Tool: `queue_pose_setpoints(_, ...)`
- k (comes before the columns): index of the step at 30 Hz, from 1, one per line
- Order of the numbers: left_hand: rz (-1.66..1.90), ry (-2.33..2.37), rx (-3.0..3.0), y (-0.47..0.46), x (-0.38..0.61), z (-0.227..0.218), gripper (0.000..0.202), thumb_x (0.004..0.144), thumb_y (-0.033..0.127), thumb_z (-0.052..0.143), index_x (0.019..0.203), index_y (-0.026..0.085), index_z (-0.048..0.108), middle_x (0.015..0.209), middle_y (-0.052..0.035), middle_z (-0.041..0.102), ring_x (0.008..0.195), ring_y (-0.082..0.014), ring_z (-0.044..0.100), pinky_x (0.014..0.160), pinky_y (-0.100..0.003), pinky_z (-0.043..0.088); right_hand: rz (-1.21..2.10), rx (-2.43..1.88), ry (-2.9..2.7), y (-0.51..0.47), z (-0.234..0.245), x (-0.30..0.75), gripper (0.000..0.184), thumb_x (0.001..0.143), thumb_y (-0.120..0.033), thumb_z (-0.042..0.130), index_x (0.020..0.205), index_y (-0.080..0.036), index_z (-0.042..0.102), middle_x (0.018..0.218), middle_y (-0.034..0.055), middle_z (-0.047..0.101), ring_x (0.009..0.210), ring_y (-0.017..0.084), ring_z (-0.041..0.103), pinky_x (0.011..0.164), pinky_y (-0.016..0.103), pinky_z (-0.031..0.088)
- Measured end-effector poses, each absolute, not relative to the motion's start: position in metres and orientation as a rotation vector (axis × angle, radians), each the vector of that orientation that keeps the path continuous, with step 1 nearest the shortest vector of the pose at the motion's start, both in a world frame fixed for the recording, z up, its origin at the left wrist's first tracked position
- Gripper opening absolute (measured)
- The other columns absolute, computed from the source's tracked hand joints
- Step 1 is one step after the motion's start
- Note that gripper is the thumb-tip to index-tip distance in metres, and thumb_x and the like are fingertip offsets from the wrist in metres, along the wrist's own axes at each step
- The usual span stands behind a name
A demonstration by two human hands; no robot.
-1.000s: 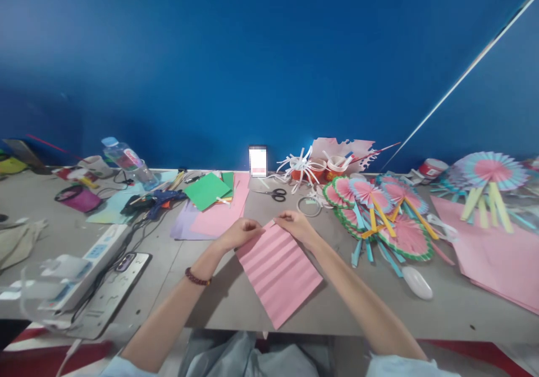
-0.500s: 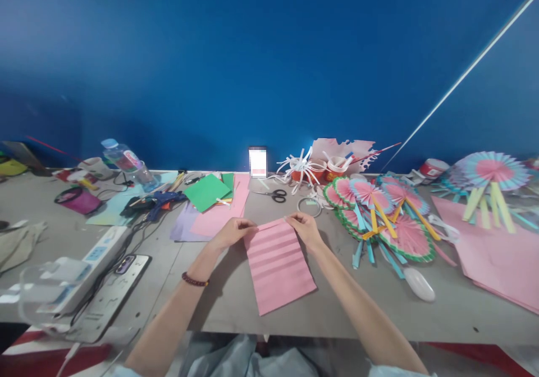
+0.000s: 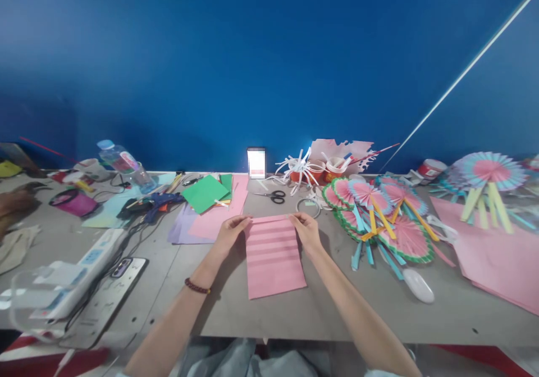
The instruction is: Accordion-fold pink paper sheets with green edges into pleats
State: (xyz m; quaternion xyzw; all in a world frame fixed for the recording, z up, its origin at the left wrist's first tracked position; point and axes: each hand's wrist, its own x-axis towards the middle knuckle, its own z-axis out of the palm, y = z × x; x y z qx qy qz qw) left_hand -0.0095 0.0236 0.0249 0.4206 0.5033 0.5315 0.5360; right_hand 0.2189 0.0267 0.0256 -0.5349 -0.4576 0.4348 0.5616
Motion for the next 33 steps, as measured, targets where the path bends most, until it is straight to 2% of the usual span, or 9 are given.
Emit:
queue_pose_setpoints(4, 1.183, 1.206, 1.016, 0.023, -0.012, 0.027, 0.035, 0.059, 0.044, 0.079, 0.075, 0.013, 0.074, 0.061, -0.0038, 0.066, 0.054, -0.0111, 0.055, 0.051, -0.023, 0.041, 1.088, -1.261, -0.989, 0.025, 0.03, 0.22, 0.037, 0.057, -0.05, 0.076, 0.065, -0.015, 0.066, 0.059, -0.0013, 0.061, 0.058, 0.011, 0.049, 0.058, 0.025, 0.039)
queue_pose_setpoints(8, 1.188, 1.221, 1.043, 0.023, -0.013, 0.029, 0.032, 0.058, 0.043, 0.079, 0.066, 0.013, 0.071, 0.053, -0.0001, 0.06, 0.05, -0.01, 0.05, 0.05, -0.022, 0.038, 1.147, -1.259, -0.921, 0.024, 0.034, 0.219, 0.034, 0.055, -0.044, 0.08, 0.065, -0.014, 0.066, 0.058, -0.002, 0.061, 0.057, 0.01, 0.049, 0.058, 0.025, 0.038)
queue_pose_setpoints(12, 1.213, 1.254, 1.061, 0.023, -0.013, 0.03, 0.03, 0.06, 0.042, 0.077, 0.067, 0.013, 0.071, 0.054, 0.0009, 0.06, 0.051, -0.0096, 0.049, 0.05, -0.021, 0.036, 1.214, -1.265, -0.859, 0.023, 0.036, 0.218, 0.033, 0.053, -0.041, 0.081, 0.065, -0.014, 0.066, 0.055, -0.0033, 0.059, 0.052, 0.009, 0.046, 0.053, 0.023, 0.036)
queue_pose_setpoints(18, 1.242, 1.28, 1.066, 0.023, -0.012, 0.029, 0.032, 0.06, 0.044, 0.076, 0.067, 0.013, 0.072, 0.057, -0.0003, 0.063, 0.054, -0.0112, 0.051, 0.052, -0.022, 0.038, 1.286, -1.266, -0.775, 0.023, 0.036, 0.216, 0.037, 0.048, -0.045, 0.081, 0.063, -0.015, 0.064, 0.05, -0.0027, 0.057, 0.046, 0.01, 0.045, 0.045, 0.023, 0.034)
queue_pose_setpoints(28, 1.28, 1.289, 1.093, 0.023, -0.01, 0.027, 0.033, 0.061, 0.045, 0.075, 0.071, 0.014, 0.074, 0.068, -0.0039, 0.07, 0.064, -0.0152, 0.059, 0.063, -0.026, 0.045, 1.244, -1.271, -0.766, 0.023, 0.031, 0.214, 0.037, 0.05, -0.043, 0.082, 0.067, -0.014, 0.068, 0.054, -0.0017, 0.062, 0.051, 0.011, 0.049, 0.049, 0.024, 0.035)
queue_pose_setpoints(33, 1.281, 1.286, 1.118, 0.023, -0.013, 0.03, 0.033, 0.06, 0.045, 0.076, 0.071, 0.014, 0.074, 0.069, -0.0044, 0.071, 0.067, -0.0168, 0.061, 0.065, -0.027, 0.048, 1.266, -1.283, -0.824, 0.026, 0.025, 0.217, 0.039, 0.051, -0.047, 0.08, 0.069, -0.015, 0.068, 0.056, -0.0024, 0.062, 0.051, 0.011, 0.05, 0.049, 0.023, 0.036)
